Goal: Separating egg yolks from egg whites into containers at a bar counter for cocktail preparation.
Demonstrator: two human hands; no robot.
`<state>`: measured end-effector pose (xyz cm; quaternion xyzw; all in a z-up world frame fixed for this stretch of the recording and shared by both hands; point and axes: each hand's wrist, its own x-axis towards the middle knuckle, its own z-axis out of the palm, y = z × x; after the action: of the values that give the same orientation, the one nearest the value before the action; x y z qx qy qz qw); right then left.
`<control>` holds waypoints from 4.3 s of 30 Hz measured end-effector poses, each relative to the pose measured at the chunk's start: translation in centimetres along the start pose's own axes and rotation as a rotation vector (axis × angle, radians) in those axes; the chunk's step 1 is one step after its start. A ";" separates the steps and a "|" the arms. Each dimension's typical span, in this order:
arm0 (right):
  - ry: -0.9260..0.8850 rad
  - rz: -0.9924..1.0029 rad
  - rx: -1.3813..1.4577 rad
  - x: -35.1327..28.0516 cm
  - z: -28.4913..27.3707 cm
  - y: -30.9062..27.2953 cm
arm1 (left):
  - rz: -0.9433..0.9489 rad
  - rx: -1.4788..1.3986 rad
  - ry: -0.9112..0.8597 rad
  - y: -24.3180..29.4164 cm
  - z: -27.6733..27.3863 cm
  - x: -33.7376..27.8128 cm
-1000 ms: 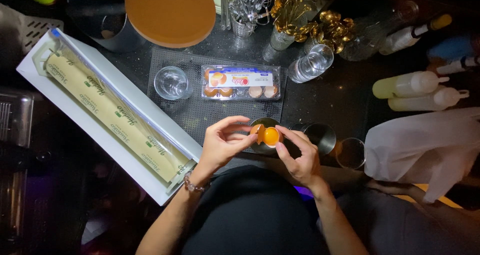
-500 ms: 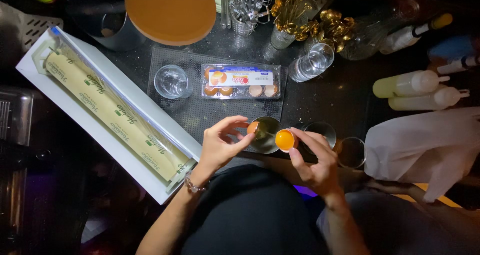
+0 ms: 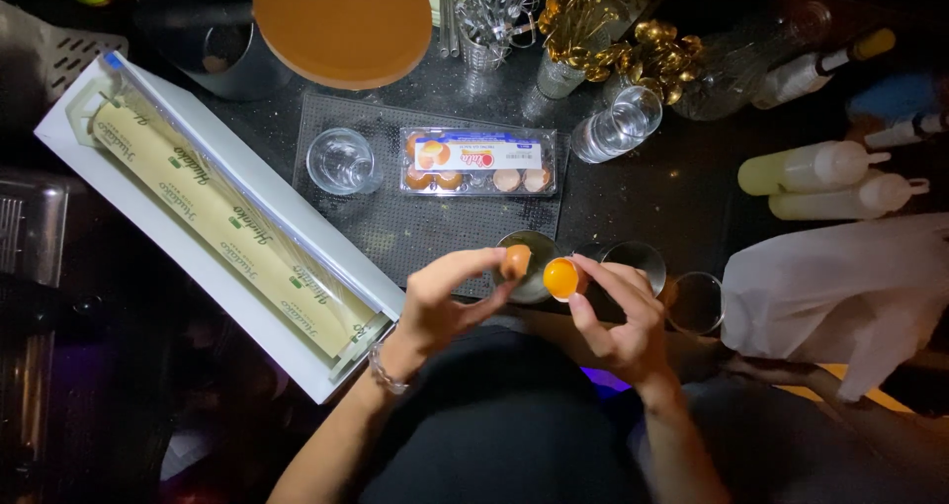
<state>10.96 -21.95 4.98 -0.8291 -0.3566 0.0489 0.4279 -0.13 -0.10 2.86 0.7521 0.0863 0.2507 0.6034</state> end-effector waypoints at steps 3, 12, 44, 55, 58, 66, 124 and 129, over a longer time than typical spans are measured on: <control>0.011 -0.021 0.012 0.0 0.7 0.1 | 0.544 0.511 -0.054 0.1 -0.2 0.2; -0.034 -0.055 -0.018 0.7 1.6 -0.5 | -0.506 -0.401 -0.056 -3.3 0.7 -1.5; -0.035 0.256 0.012 -0.6 2.0 0.4 | -0.367 -0.621 -0.039 -2.8 -0.2 -1.5; -0.133 0.458 0.455 -1.8 2.7 2.6 | -0.333 -0.558 -0.028 0.6 -1.0 -1.3; -0.147 0.441 0.671 -1.2 3.0 1.1 | -0.309 -0.504 -0.029 0.6 -0.8 -1.3; -0.211 0.440 0.888 -2.1 4.9 2.6 | 0.000 0.069 -0.061 2.8 -0.7 -0.3; 0.174 0.447 1.476 2.9 -0.5 9.8 | 0.166 0.358 -0.271 -4.6 1.7 8.8; -0.079 0.494 1.349 7.6 1.4 11.2 | 0.326 1.289 -0.366 -12.6 -2.4 9.3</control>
<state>22.17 -20.39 -2.52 -0.4383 -0.0659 0.3841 0.8100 8.87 9.18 -6.25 0.9944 0.0008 0.1059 -0.0046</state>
